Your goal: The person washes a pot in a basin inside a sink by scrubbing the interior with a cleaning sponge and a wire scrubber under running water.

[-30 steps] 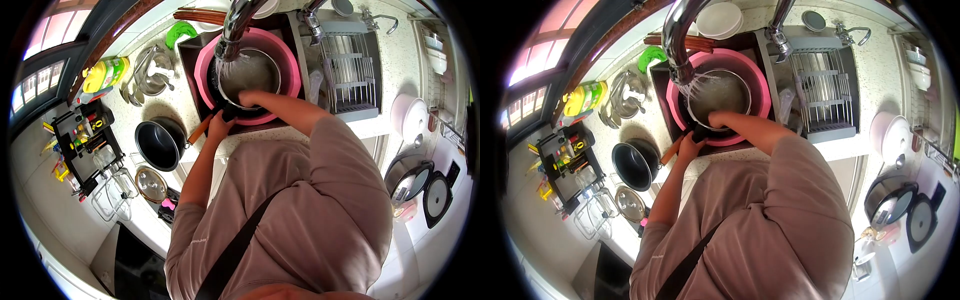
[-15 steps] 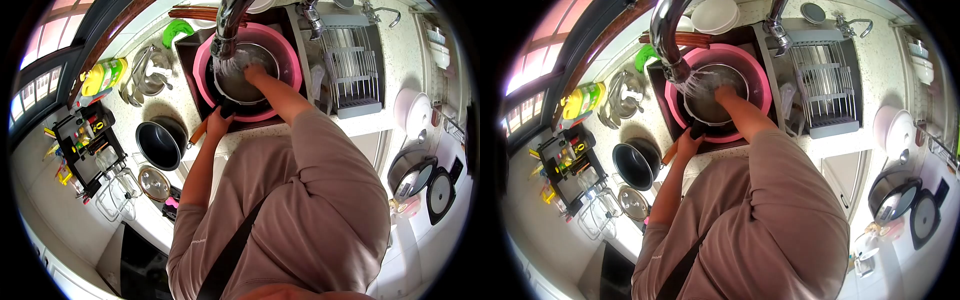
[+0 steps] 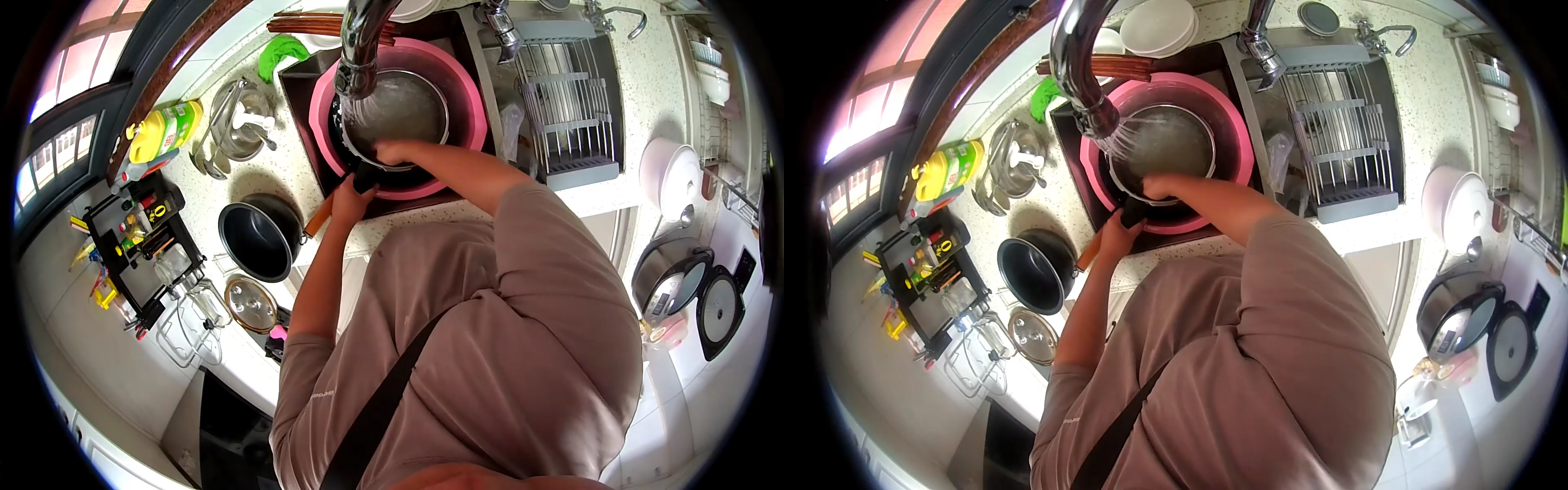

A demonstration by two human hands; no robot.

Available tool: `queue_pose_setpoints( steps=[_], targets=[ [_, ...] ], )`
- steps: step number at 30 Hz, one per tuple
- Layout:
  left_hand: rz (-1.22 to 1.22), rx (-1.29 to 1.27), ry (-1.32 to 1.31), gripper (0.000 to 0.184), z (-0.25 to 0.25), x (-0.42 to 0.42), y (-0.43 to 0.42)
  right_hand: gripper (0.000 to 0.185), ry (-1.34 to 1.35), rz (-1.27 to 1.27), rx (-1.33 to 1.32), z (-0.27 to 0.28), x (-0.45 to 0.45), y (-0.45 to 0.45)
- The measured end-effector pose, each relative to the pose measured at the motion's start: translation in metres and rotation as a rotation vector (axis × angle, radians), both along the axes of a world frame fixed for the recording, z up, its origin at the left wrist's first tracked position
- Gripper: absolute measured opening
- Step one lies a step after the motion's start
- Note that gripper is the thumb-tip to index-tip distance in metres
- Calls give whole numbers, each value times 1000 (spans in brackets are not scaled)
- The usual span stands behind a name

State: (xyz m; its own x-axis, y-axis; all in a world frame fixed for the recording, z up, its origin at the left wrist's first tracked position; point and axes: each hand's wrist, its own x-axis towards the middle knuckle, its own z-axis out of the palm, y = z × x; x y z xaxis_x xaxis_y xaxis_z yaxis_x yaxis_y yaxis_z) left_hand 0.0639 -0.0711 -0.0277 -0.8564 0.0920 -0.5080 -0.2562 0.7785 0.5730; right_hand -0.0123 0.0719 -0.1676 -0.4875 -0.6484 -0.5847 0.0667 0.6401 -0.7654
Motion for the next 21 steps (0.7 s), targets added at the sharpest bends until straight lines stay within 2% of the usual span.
queue_pose_setpoints(
  steps=[4, 6, 7, 9, 10, 12, 14, 16, 17, 18, 20, 21],
  targets=[
    [-8, -4, -67, 43, 4, -2, 2, 40, -156, 58, 14, 7, -12, 12],
    [-13, 15, -68, 43, -10, 3, -6, 45, -296, -186, -81, 20, -20, 10],
    [-13, 34, -71, 43, -13, 4, -7, 45, -295, -189, -81, 34, -24, 5],
    [-13, 44, -77, 44, -12, 6, -6, 43, -364, -811, -150, 57, -29, -10],
    [-10, 54, -83, 44, -9, 7, -4, 43, -365, -811, -150, 47, -35, -17],
    [-9, 17, -81, 44, 0, 6, 1, 42, -558, -1021, -229, 21, -53, -24],
    [-5, -25, -78, 44, 2, 7, -2, 41, -142, -674, -151, 11, -54, -18],
    [-32, -8, -49, 44, -3, 8, -5, 42, -311, -722, -100, 26, -52, -17],
    [-30, -7, -50, 44, -6, 8, -5, 45, -175, -407, -4, 34, -49, -14],
    [-27, -48, -41, 44, -9, 7, -6, 41, 79, -358, -12, 6, -36, -30],
    [-24, -91, -33, 44, -7, 8, -6, 35, 140, 118, 64, 15, -29, -18],
    [-36, -114, -15, 45, -3, 6, -3, 35, 142, 118, 64, 15, -25, -10]
  ],
)
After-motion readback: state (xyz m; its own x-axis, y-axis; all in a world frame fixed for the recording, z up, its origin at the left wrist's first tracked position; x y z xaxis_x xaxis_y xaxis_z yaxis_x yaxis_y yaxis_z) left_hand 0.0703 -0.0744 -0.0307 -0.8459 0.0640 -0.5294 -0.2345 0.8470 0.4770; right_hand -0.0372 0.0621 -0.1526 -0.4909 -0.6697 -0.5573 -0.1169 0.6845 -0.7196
